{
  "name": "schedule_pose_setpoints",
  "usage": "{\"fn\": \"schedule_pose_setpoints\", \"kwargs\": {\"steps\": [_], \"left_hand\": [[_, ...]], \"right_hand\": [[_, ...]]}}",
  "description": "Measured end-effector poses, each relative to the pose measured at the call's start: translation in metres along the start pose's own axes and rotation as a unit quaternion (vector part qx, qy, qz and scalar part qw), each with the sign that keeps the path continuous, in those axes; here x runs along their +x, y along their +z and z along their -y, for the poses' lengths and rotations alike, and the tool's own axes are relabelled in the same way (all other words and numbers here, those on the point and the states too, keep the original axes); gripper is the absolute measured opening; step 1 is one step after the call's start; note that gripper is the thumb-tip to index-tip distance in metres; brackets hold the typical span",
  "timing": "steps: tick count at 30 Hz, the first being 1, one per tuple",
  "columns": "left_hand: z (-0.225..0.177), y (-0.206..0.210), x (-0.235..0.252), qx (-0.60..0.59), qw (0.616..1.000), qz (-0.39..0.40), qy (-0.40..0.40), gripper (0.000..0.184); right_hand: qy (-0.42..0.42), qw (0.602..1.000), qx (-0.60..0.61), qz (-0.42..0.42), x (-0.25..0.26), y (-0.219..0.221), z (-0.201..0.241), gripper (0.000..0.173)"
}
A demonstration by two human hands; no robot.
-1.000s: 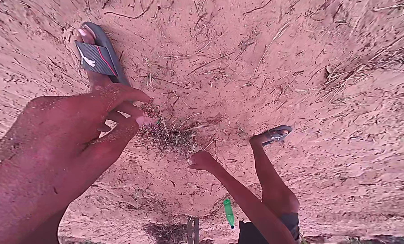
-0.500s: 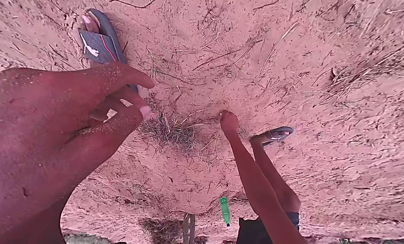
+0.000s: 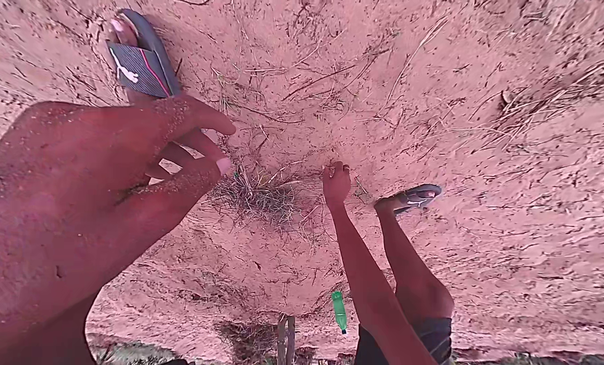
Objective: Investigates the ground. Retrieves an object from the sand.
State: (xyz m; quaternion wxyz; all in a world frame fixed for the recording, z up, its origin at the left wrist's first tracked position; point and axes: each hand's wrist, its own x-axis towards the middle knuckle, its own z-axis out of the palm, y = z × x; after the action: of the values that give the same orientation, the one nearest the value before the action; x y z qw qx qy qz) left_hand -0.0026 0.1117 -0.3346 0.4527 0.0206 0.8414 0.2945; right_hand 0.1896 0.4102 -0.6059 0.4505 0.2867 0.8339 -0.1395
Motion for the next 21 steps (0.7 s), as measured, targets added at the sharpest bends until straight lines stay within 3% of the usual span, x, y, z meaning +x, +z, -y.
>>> {"fn": "schedule_pose_setpoints", "kwargs": {"steps": [3,6,9,11,12,13,15,17,19,21], "left_hand": [[-0.011,0.0,0.002,0.016,1.0,0.011,0.008,0.041],[-0.005,0.004,0.002,0.011,1.0,0.008,0.014,0.04],[-0.007,0.001,0.002,0.017,1.0,0.013,-0.005,0.039],[-0.009,0.0,0.002,0.02,1.0,0.011,-0.017,0.038],[-0.007,0.001,0.003,0.018,1.0,0.005,-0.013,0.037],[-0.003,0.005,0.003,0.012,1.0,-0.004,-0.004,0.037],[0.007,0.011,0.003,-0.001,1.0,-0.02,0.017,0.038],[0.01,0.014,0.001,-0.02,0.999,-0.02,0.018,0.04],[0.001,0.013,0.002,-0.053,0.998,-0.007,0.021,0.042],[-0.009,0.008,0.004,-0.056,0.998,0.002,0.026,0.043]], "right_hand": [[-0.025,0.998,-0.047,0.032,0.023,-0.001,0.013,0.03],[-0.078,0.991,-0.085,0.067,0.01,0.001,0.001,0.026],[-0.229,0.926,-0.176,0.245,-0.037,0.01,-0.019,0.022],[-0.231,0.844,-0.252,0.414,-0.066,0.013,-0.026,0.028],[-0.21,0.826,-0.262,0.452,-0.074,0.017,-0.034,0.035],[-0.175,0.838,-0.242,0.456,-0.075,0.019,-0.042,0.042],[-0.084,0.919,-0.132,0.362,-0.062,0.015,-0.052,0.041],[0.001,0.981,-0.018,0.192,-0.037,0.015,-0.051,0.036],[0.046,0.994,0.029,0.099,-0.006,0.014,-0.044,0.048],[0.037,0.996,0.05,0.064,0.015,0.015,-0.031,0.068]]}}
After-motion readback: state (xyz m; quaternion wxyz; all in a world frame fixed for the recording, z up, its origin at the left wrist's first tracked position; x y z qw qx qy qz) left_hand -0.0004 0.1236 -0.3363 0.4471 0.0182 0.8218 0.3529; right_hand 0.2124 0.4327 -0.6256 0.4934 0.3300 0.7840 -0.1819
